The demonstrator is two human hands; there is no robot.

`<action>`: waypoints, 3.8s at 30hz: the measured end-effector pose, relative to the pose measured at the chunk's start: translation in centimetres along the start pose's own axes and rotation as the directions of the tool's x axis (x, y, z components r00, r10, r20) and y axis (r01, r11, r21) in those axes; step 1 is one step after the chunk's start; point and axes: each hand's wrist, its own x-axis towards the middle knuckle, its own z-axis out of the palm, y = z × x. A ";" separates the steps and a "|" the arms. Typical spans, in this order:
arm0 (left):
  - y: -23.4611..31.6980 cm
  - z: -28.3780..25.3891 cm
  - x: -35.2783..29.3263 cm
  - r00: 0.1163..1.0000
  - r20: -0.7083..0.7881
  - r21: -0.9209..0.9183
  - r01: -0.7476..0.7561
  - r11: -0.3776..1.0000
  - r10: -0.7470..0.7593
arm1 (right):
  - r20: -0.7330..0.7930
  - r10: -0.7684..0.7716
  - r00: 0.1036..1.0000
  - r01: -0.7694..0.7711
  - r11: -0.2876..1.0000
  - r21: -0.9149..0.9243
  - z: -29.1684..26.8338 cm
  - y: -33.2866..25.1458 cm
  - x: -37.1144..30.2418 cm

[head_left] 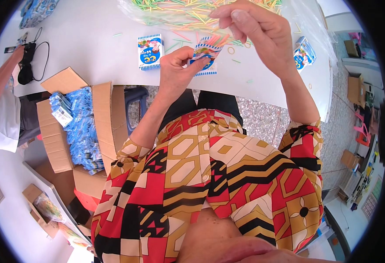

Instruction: Packaging colorful plastic strips into individual small plastic bags at a workbench.

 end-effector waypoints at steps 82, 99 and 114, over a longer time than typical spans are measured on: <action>-1.4 0.4 -1.4 0.994 0.022 0.227 -0.112 0.967 0.110 | -0.687 0.226 0.691 -0.494 0.841 -0.221 -8.5 17.9 -17.9; -7.1 -9.7 -0.1 0.857 -0.431 0.816 0.237 0.527 0.282 | -0.879 0.022 0.475 -0.700 0.615 -0.363 -15.7 25.2 -21.9; -7.2 -9.7 0.2 0.755 -0.435 0.809 0.088 0.582 0.491 | -0.496 -0.040 0.868 -0.216 0.867 -0.448 2.6 16.3 -9.5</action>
